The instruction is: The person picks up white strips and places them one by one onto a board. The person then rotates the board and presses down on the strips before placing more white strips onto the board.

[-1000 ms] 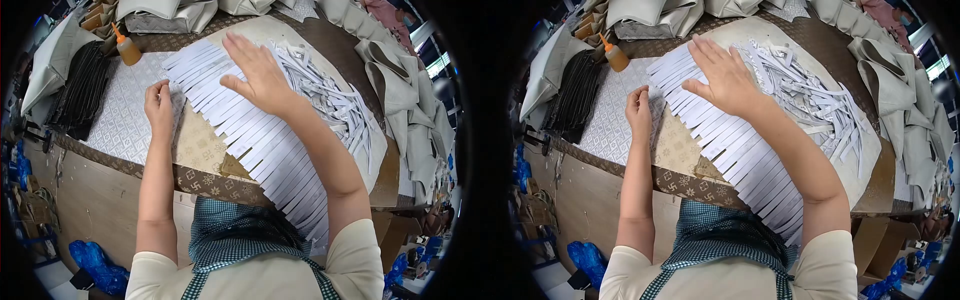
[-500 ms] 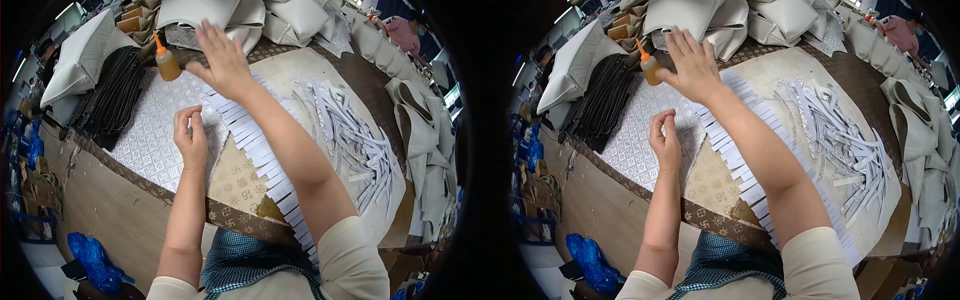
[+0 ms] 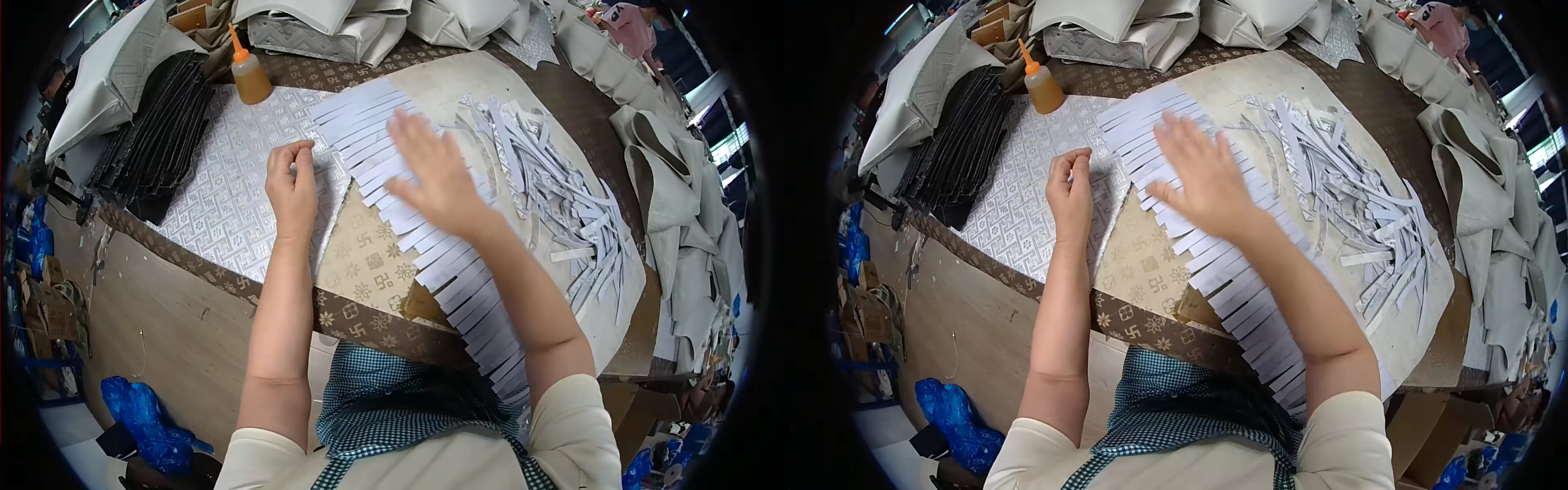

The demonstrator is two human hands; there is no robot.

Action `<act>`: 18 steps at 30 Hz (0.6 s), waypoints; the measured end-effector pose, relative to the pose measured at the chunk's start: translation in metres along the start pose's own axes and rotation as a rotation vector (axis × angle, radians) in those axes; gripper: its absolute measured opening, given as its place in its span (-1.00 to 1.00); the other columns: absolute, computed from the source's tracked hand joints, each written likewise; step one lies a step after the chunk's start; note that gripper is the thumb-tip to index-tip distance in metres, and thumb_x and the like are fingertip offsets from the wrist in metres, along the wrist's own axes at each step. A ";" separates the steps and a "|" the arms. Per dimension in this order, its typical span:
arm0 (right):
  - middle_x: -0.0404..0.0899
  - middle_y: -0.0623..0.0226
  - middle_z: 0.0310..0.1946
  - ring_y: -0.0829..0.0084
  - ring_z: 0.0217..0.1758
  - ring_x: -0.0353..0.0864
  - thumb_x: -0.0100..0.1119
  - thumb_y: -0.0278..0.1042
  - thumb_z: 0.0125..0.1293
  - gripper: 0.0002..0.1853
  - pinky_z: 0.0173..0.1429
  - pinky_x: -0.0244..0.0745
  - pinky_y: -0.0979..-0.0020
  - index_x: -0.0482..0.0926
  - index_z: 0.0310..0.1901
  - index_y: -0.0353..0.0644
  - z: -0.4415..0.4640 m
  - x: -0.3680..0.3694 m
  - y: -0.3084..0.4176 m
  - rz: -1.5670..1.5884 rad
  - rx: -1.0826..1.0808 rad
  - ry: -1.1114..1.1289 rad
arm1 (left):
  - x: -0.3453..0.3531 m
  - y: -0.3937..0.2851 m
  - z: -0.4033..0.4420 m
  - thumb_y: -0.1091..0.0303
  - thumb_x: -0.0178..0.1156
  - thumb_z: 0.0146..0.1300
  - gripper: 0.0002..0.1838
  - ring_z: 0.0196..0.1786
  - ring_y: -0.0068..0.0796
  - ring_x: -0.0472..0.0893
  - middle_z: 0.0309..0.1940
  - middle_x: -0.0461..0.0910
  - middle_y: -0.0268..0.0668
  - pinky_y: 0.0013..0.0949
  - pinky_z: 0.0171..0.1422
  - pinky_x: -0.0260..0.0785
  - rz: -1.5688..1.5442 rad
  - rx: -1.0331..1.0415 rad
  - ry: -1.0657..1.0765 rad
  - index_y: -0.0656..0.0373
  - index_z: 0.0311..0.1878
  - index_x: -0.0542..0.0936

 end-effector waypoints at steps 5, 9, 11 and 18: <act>0.02 0.23 0.64 0.23 0.70 -0.03 -0.09 0.27 0.48 -0.19 0.64 -0.13 -0.20 0.15 0.57 -0.12 -0.021 0.031 0.017 0.005 0.003 0.286 | 0.022 0.009 -0.010 0.33 0.22 0.37 -0.80 -0.07 -0.24 0.59 -0.19 0.62 -0.17 -0.24 0.07 0.45 0.253 0.106 0.202 0.24 -0.17 0.73; 0.06 0.23 0.63 0.19 0.69 -0.01 0.04 0.23 0.45 -0.22 0.62 -0.07 -0.21 0.23 0.55 -0.05 -0.046 -0.072 0.048 0.045 -0.106 -0.146 | 0.019 0.023 -0.008 0.30 0.19 0.38 -0.77 -0.08 -0.22 0.59 -0.18 0.63 -0.14 -0.25 0.08 0.44 0.158 0.017 0.150 0.25 -0.18 0.75; 0.06 0.26 0.63 0.13 0.68 -0.01 0.15 0.20 0.38 -0.22 0.60 -0.04 -0.24 0.24 0.55 0.10 -0.088 -0.097 0.045 0.017 -0.017 -0.158 | 0.023 0.022 -0.005 0.26 0.18 0.39 -0.74 -0.03 -0.17 0.59 -0.15 0.64 -0.13 -0.21 0.14 0.41 0.227 0.058 0.195 0.24 -0.17 0.75; -0.04 0.36 0.66 0.16 0.71 -0.09 -0.12 0.32 0.51 -0.27 0.65 -0.16 -0.23 0.14 0.60 0.20 -0.146 -0.030 0.023 -0.045 0.196 0.349 | 0.024 0.030 -0.002 0.19 0.14 0.41 -0.68 0.00 -0.11 0.58 -0.14 0.65 -0.13 -0.18 0.15 0.41 0.321 0.112 0.232 0.23 -0.16 0.74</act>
Point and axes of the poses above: each hand's wrist, its own z-axis towards the middle knuckle, its own x-axis out of the palm, y = z × x, the point moved 4 cm from there along z, towards the middle knuckle
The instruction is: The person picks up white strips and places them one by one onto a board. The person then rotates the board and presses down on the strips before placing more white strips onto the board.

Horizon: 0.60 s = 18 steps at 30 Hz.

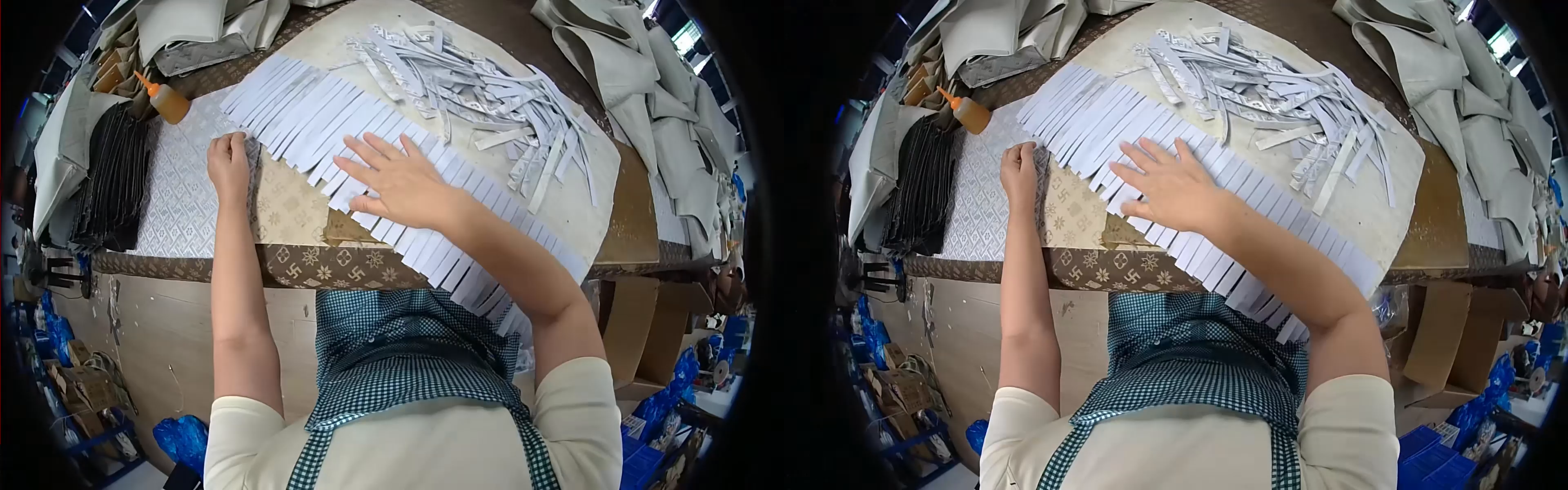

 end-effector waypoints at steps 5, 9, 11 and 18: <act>0.15 0.23 0.59 0.10 0.66 0.06 0.09 0.20 0.43 -0.26 0.60 -0.01 -0.22 0.28 0.54 0.04 -0.086 -0.112 0.001 0.045 -0.061 -0.510 | -0.002 -0.005 -0.001 0.18 0.14 0.44 -0.68 -0.14 -0.19 0.58 -0.20 0.62 -0.16 -0.22 0.03 0.41 -0.015 0.043 -0.007 0.23 -0.13 0.74; 0.14 0.31 0.61 0.15 0.66 0.07 0.11 0.19 0.42 -0.30 0.59 -0.02 -0.26 0.30 0.54 0.20 -0.135 0.013 -0.028 -0.064 0.174 -0.188 | 0.000 -0.002 0.001 0.17 0.13 0.47 -0.68 -0.10 -0.22 0.60 -0.16 0.63 -0.17 -0.24 0.05 0.41 0.072 0.075 0.037 0.22 -0.06 0.73; 0.11 0.32 0.62 0.18 0.66 0.06 0.05 0.25 0.43 -0.27 0.59 -0.02 -0.25 0.24 0.56 0.19 -0.137 0.017 -0.028 -0.053 0.147 -0.192 | -0.001 -0.011 -0.001 0.17 0.14 0.47 -0.68 -0.07 -0.24 0.60 -0.14 0.63 -0.16 -0.24 0.07 0.42 0.093 0.116 0.053 0.22 -0.04 0.73; 0.14 0.27 0.61 0.09 0.64 0.12 0.08 0.31 0.40 -0.23 0.59 -0.02 -0.24 0.30 0.54 0.12 -0.206 -0.084 -0.034 0.060 0.169 -0.556 | -0.015 -0.086 -0.071 0.29 0.15 0.50 -0.73 0.16 -0.26 0.58 0.06 0.59 -0.19 -0.24 0.31 0.38 -0.063 0.205 0.204 0.23 0.09 0.66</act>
Point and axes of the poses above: each hand's wrist, its own z-axis towards the middle knuckle, its own x-axis out of the palm, y = z × x, the point moved 4 cm from there along z, towards the middle knuckle
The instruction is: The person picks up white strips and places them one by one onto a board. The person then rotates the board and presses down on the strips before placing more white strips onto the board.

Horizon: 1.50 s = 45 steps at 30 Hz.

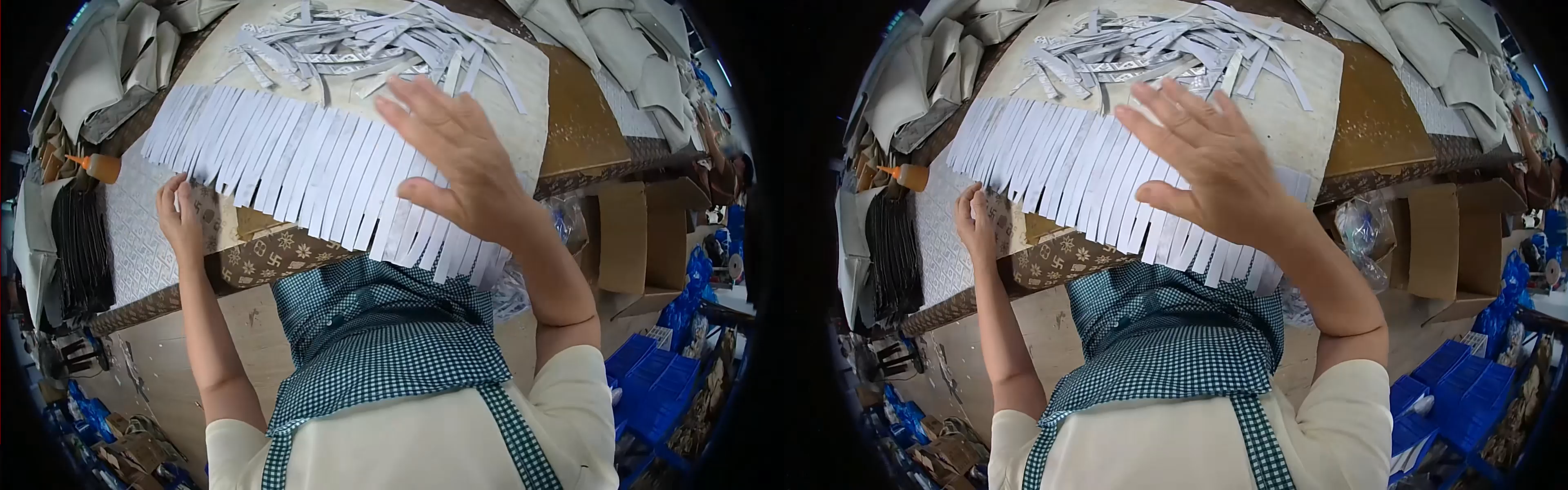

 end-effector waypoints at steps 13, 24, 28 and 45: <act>0.23 0.15 0.56 0.06 0.64 0.11 0.05 0.21 0.47 -0.26 0.61 -0.09 -0.21 0.27 0.53 -0.06 -0.084 -0.001 -0.078 -0.051 0.333 0.000 | 0.092 -0.168 -0.067 0.08 0.24 0.38 -0.34 0.58 0.03 0.19 0.53 0.25 -0.06 0.11 0.57 0.03 0.023 0.395 0.446 0.12 0.48 0.41; 0.06 0.19 0.63 0.14 0.69 -0.02 -0.07 0.26 0.49 -0.20 0.62 -0.12 -0.19 0.14 0.58 -0.09 -0.085 0.007 -0.246 -0.261 0.649 0.161 | 0.102 -0.164 -0.057 -0.25 0.08 0.41 -0.26 0.66 0.00 0.02 0.63 0.09 -0.16 0.41 0.58 -0.23 0.306 0.237 0.593 -0.07 0.54 0.36; 0.05 0.17 0.63 0.12 0.69 -0.03 -0.08 0.27 0.49 -0.18 0.62 -0.15 -0.21 0.13 0.58 -0.14 -0.102 0.007 -0.226 -0.279 0.686 0.162 | 0.099 -0.162 -0.054 -0.27 0.07 0.39 -0.25 0.65 -0.01 0.03 0.62 0.11 -0.16 0.44 0.56 -0.19 0.305 0.259 0.610 -0.08 0.53 0.36; 0.33 -0.30 0.39 -0.19 0.38 0.34 0.01 0.30 0.46 -0.18 0.42 0.28 -0.04 0.34 0.44 -0.32 -0.128 0.002 -0.076 -0.313 0.822 0.065 | 0.154 -0.108 0.082 -0.18 0.05 0.46 -0.34 0.67 -0.13 0.03 0.63 0.12 -0.30 0.37 0.61 -0.18 0.268 0.550 0.861 -0.20 0.55 0.33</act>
Point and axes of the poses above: each hand's wrist, its own z-axis towards the middle knuckle, its own x-axis out of the palm, y = z × x, the point moved 4 cm from there along z, towards the middle knuckle
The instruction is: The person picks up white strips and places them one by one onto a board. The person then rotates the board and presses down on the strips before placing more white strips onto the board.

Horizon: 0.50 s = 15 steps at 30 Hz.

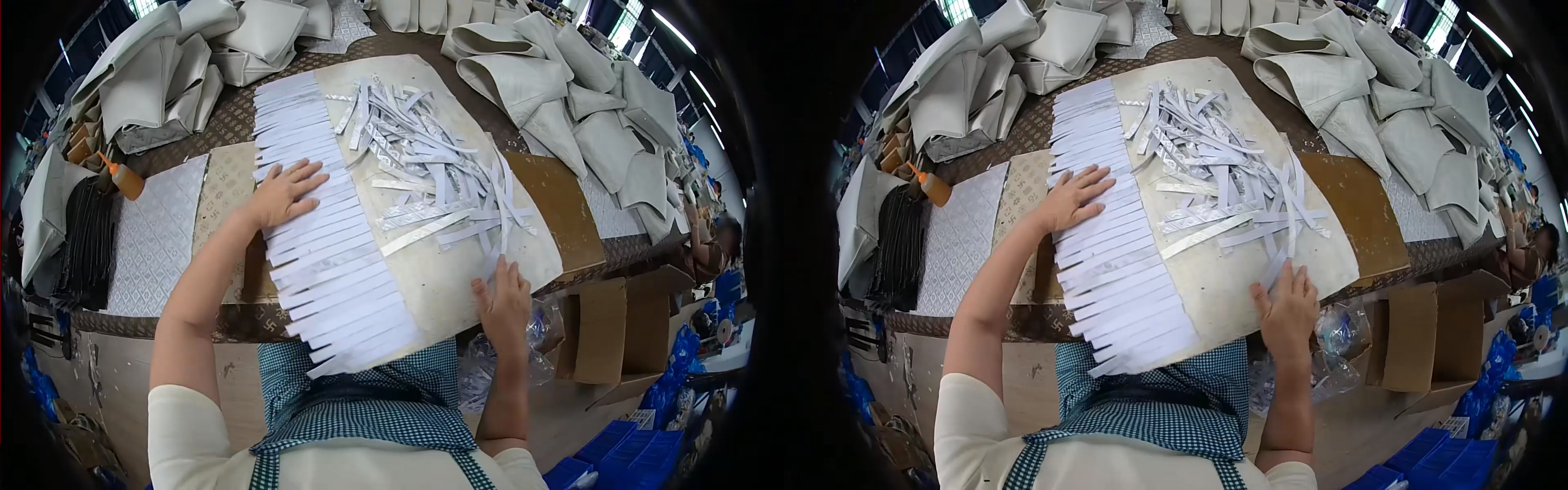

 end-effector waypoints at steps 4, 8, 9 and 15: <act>0.64 -0.16 0.03 -0.04 0.09 0.59 0.18 0.16 0.41 -0.29 0.06 0.56 0.05 0.47 0.36 -0.27 -0.015 -0.028 0.041 0.045 -0.104 0.067 | -0.027 0.015 -0.005 -0.10 0.14 0.43 -0.34 0.62 -0.08 0.15 0.56 0.23 -0.16 0.33 0.60 -0.09 0.137 -0.307 0.054 -0.12 0.53 0.35; 0.71 0.14 -0.29 0.18 -0.06 0.66 0.19 0.01 0.43 -0.44 -0.08 0.54 0.11 0.55 0.31 -0.20 0.012 -0.041 0.007 0.441 0.025 0.044 | -0.027 -0.044 -0.054 -0.07 0.26 0.36 -0.25 0.52 0.03 0.26 0.49 0.29 -0.06 0.07 0.58 0.07 -0.064 -0.158 -0.101 0.02 0.53 0.34; 0.71 0.10 -0.08 0.11 0.07 0.59 0.18 -0.03 0.43 -0.46 0.09 0.51 0.13 0.54 0.31 -0.21 0.023 -0.045 0.000 0.364 -0.010 -0.018 | -0.025 -0.072 -0.073 -0.08 0.27 0.33 -0.22 0.54 0.04 0.23 0.51 0.27 -0.06 0.11 0.59 0.04 -0.095 -0.101 -0.091 0.00 0.54 0.33; 0.30 0.07 0.51 -0.05 0.53 0.21 0.12 0.03 0.46 -0.38 0.57 0.07 0.07 0.45 0.40 -0.20 0.080 0.006 -0.052 0.234 -0.305 -0.075 | 0.004 -0.190 -0.162 -0.15 0.47 0.02 0.04 0.65 0.02 0.06 0.60 0.10 -0.11 0.45 0.55 -0.10 -0.079 0.122 0.103 -0.17 0.58 0.25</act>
Point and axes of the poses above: each hand's wrist, its own z-axis towards the middle knuckle, its own x-axis out of the palm, y = z × x, the point moved 4 cm from there along z, towards the middle knuckle
